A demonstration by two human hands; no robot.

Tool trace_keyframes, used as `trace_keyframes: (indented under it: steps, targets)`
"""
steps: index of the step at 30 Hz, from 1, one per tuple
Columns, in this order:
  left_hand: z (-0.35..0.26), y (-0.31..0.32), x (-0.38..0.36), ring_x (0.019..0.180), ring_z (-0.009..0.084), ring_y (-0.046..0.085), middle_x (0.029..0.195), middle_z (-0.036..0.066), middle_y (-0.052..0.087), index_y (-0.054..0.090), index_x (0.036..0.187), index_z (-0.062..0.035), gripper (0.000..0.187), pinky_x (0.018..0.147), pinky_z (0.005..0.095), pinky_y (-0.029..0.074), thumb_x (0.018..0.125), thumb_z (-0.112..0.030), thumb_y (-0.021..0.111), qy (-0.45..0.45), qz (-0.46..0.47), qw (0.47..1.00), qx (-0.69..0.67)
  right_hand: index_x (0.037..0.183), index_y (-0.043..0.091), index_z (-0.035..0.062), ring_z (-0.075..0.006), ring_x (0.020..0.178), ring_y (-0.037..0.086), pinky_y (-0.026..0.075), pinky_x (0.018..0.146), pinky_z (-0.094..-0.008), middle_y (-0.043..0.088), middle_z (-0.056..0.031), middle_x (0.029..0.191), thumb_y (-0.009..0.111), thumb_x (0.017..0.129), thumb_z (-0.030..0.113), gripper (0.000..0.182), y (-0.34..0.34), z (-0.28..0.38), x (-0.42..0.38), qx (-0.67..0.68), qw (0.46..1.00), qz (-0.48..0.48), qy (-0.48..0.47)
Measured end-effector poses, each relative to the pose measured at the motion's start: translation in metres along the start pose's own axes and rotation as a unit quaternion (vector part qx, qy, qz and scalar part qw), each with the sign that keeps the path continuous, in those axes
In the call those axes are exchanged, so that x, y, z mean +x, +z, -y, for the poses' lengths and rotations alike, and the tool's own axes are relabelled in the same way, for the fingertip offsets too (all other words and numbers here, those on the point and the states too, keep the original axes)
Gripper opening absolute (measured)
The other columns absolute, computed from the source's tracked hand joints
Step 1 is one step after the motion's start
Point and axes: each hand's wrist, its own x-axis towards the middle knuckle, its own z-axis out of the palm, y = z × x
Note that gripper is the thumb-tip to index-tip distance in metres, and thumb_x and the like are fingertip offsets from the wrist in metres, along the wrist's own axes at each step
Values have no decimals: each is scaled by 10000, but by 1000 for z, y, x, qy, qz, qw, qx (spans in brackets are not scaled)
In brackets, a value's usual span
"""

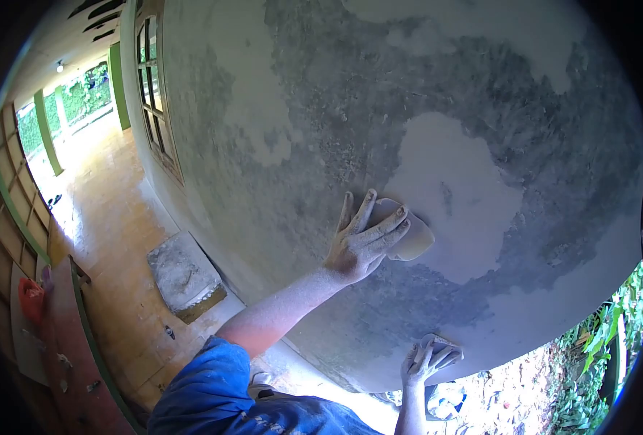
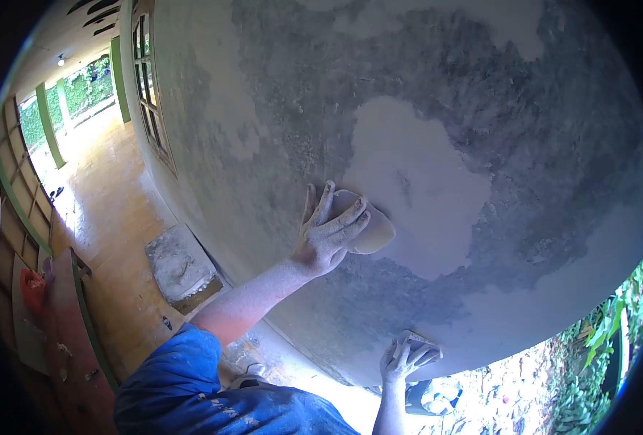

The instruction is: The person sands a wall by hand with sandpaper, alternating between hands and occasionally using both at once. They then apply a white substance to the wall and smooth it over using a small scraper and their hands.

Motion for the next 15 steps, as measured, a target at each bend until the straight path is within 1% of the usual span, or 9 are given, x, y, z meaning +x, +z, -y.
trace_keyframes:
  steps: [3,5,7,9,11,12,13,14,15]
  targets:
    - [4,-19,39,1405,325,150,1359,-83,481,614,1185,-251,370,1114,614,99,825,-171,642,26,-12,1000,13,1408,352,134,-535,1355,34,73,1011,-730,97,-268,1500,581,886,234,578,-2,1,2,-11,1000,11,-1]
    - [6,-28,92,1401,333,161,1362,-91,475,612,1187,-254,387,1113,615,112,814,-166,655,32,-80,996,11,1391,382,127,-539,1353,32,86,1007,-733,97,-271,1498,580,886,229,552,-3,2,4,-2,1000,1,2]
    - [12,-34,142,1396,352,167,1365,-88,475,611,1190,-250,380,1107,623,123,820,-169,649,83,-128,988,25,1393,384,125,-540,1352,29,89,1005,-735,90,-272,1500,580,885,225,553,-6,2,10,-2,1000,-2,-12]
    - [9,-39,154,1395,358,168,1362,-81,481,617,1182,-243,370,1105,628,117,821,-170,648,61,-127,990,9,1394,386,124,-541,1352,26,91,1002,-736,83,-272,1501,580,885,221,554,-8,5,15,-4,1000,3,-18]
    - [2,-29,133,1393,365,168,1360,-73,487,623,1174,-235,359,1102,634,112,822,-170,648,34,-116,993,-14,1418,352,140,-541,1352,21,89,1001,-736,70,-272,1503,584,883,221,588,-12,6,15,-2,1000,17,-11]
    - [0,-23,107,1391,367,176,1355,-72,492,626,1167,-235,347,1099,638,103,826,-175,644,16,-88,996,-27,1418,352,140,-541,1352,21,89,1001,-736,70,-272,1503,584,883,221,588,-13,5,14,-5,999,35,-10]
    - [-2,-19,80,1389,369,184,1351,-70,498,630,1161,-235,334,1097,642,93,831,-179,640,1,-61,997,-39,1426,341,150,-541,1352,16,89,1005,-732,61,-272,1504,590,879,221,605,-11,5,13,2,999,31,-5]
    - [-7,-12,51,1389,369,184,1351,-70,498,630,1161,-235,334,1097,642,93,831,-179,640,-5,-53,998,-45,1434,329,161,-541,1353,11,89,1008,-727,52,-272,1506,595,875,221,622,-11,5,12,10,1000,24,0]
    - [-12,-6,22,1388,371,189,1362,-72,486,631,1160,-232,327,1097,642,90,838,-177,635,-35,-32,998,-45,1434,329,161,-541,1353,11,89,1008,-727,52,-272,1506,595,875,221,622,-11,4,10,7,1000,30,4]
